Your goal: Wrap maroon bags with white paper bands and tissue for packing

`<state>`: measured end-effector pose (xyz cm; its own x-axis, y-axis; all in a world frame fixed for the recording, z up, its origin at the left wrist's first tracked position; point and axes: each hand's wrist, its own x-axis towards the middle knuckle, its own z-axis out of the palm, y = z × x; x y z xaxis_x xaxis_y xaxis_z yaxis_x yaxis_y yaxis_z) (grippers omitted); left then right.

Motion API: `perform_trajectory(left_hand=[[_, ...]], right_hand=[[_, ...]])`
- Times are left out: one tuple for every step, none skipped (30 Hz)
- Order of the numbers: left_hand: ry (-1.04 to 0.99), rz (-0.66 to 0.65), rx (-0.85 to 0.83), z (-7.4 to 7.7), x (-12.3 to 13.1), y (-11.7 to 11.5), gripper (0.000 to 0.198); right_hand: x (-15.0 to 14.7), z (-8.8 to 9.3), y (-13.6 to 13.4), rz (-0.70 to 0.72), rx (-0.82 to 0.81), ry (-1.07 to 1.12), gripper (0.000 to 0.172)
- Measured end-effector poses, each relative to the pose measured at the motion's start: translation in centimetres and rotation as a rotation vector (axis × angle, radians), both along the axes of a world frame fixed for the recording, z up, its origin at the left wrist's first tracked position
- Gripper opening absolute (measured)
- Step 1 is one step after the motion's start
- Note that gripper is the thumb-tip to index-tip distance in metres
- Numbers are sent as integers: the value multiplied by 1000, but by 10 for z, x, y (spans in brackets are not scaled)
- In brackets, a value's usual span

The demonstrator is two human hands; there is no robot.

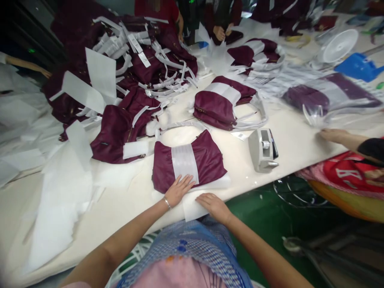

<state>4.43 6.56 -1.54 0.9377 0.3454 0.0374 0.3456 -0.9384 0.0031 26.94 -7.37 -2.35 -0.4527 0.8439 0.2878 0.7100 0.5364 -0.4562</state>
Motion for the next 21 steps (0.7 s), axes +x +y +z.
perform_trajectory(left_hand=[[-8, 12, -20, -1, 1, -2, 62], [-19, 25, -37, -2, 2, -4, 63], [-34, 38, -54, -3, 3, -6, 62], [-52, 51, -71, -5, 3, -9, 62], [-75, 64, -87, -6, 4, -11, 61], [-101, 75, -105, -7, 4, -12, 61], [-131, 84, -127, -8, 4, -14, 61], [-161, 90, -155, -8, 3, -15, 62], [-189, 91, -193, -7, 3, -15, 64], [-216, 88, -238, -6, 2, -15, 67], [-242, 82, -290, -4, 0, -15, 70], [-267, 73, -346, -1, -1, -14, 72], [-293, 62, -402, 2, -3, -13, 74], [-320, 52, -456, 5, -5, -12, 74], [-347, 46, -504, 9, -7, -10, 73], [-368, 41, -549, 12, -8, -9, 71], [-382, 40, -590, 15, -9, -7, 68], [-391, 44, -627, 18, -11, -6, 66], [-398, 54, -656, 20, -12, -6, 64], [-407, 66, -676, 22, -13, -7, 65], [-415, 80, -684, 23, -15, -8, 66]], right_hand=[[-2, 1, 2, -6, 2, 2, 43], [-3, 3, 4, -6, 11, 9, 40], [-4, 6, 6, -1, 29, 19, 37], [-4, 9, 8, 2, 52, 28, 35], [-4, 13, 11, 1, 75, 33, 34], [-4, 18, 14, -4, 97, 31, 33], [-4, 22, 18, -12, 121, 25, 32], [-4, 27, 22, -21, 143, 14, 31], [-4, 31, 27, -34, 161, 3, 29], [-4, 35, 33, -48, 173, -9, 28], [-5, 37, 39, -63, 177, -20, 27], [-5, 39, 45, -77, 172, -31, 27], [-6, 39, 50, -89, 160, -42, 28], [-6, 39, 56, -98, 144, -52, 28], [-6, 38, 61, -103, 126, -60, 29], [-6, 36, 65, -105, 106, -66, 29], [-6, 35, 69, -108, 87, -72, 29], [-5, 34, 72, -111, 67, -79, 29], [-5, 33, 75, -113, 49, -90, 29], [-4, 33, 77, -116, 35, -103, 28], [-4, 34, 78, -117, 28, -116, 28]])
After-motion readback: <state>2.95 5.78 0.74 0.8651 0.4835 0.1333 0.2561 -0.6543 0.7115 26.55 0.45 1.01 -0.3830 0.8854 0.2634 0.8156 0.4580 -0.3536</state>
